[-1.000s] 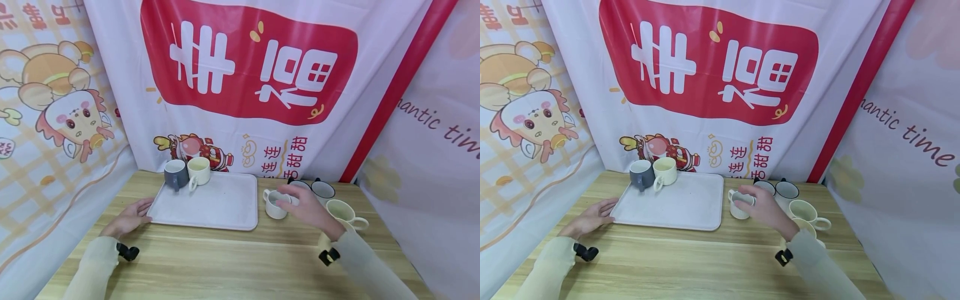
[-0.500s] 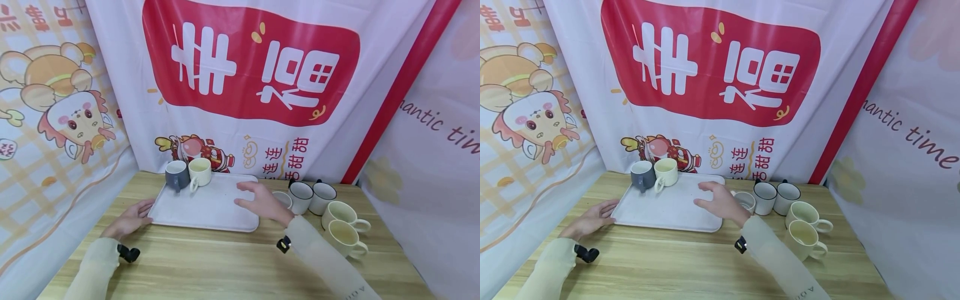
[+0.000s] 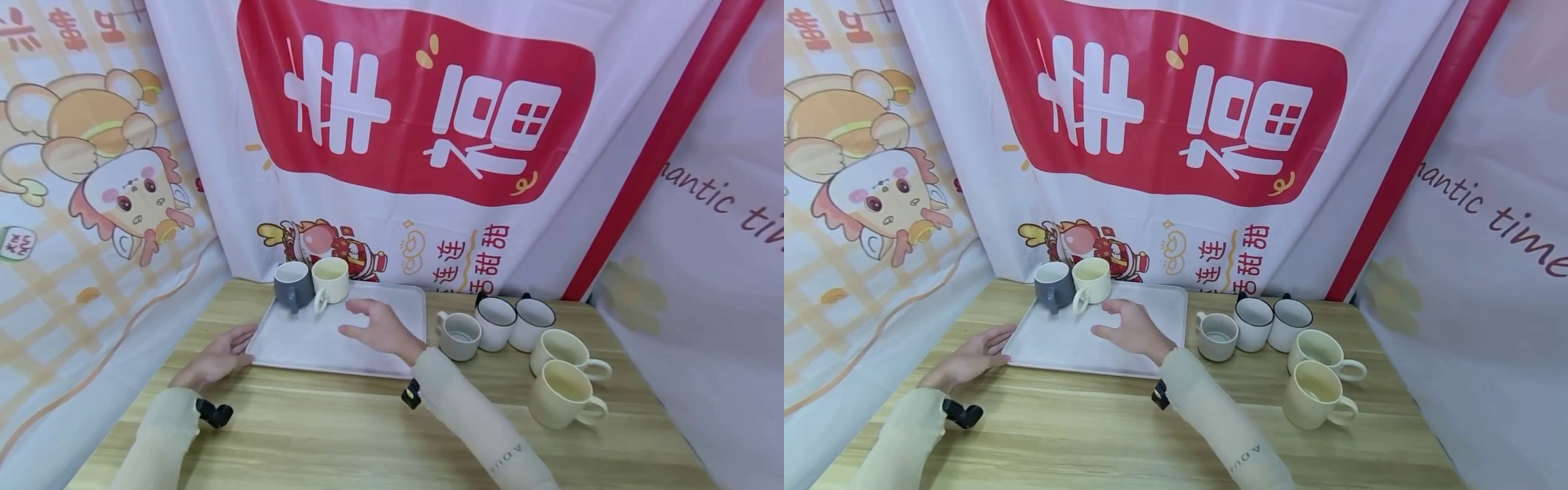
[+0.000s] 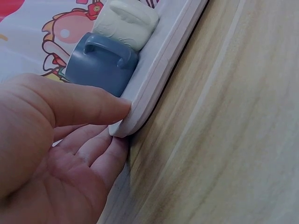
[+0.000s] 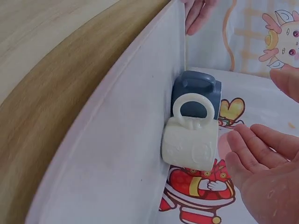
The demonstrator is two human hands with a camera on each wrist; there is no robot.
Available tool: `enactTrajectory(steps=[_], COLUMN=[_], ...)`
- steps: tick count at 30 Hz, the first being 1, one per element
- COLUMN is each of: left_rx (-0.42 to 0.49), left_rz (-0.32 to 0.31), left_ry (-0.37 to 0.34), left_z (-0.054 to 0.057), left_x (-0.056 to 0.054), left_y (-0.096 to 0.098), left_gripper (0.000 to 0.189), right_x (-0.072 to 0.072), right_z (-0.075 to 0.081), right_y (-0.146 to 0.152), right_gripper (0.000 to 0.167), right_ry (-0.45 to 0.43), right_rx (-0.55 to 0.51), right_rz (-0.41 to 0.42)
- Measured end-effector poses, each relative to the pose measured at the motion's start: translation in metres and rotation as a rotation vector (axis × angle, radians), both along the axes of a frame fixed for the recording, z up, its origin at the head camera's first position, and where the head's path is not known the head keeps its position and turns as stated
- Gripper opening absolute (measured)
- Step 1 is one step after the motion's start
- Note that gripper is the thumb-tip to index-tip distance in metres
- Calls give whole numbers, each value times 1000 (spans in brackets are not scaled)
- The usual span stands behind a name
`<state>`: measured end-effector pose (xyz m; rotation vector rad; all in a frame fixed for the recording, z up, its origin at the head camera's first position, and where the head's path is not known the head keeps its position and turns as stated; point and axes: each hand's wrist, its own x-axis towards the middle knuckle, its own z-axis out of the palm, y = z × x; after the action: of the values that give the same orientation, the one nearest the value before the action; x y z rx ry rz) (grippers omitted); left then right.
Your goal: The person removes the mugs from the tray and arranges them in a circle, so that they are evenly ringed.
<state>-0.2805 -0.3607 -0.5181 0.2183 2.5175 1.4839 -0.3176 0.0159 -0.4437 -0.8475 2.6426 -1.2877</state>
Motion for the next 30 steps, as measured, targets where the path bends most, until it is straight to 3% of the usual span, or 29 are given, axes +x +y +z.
enactTrajectory(steps=[7,15,24,30], left_rx=[16,19,38,28], left_rz=[3,1,6,7], left_ry=[-8,9,8,12], left_z=[3,2,1,0], left_x=[2,3,3,2], left_y=[2,0,-1,0], left_gripper=[76,75,76,75], right_x=[-16,-31,-42,-47], right_z=[-25,-44,-58,-62], right_y=[-36,-64,-84,-95], right_gripper=[59,66,73,70], right_ry=[-85,-221,-388,-408], right_rx=[-126,-281,-505,-539], right_rz=[-58,-107,-61,-48])
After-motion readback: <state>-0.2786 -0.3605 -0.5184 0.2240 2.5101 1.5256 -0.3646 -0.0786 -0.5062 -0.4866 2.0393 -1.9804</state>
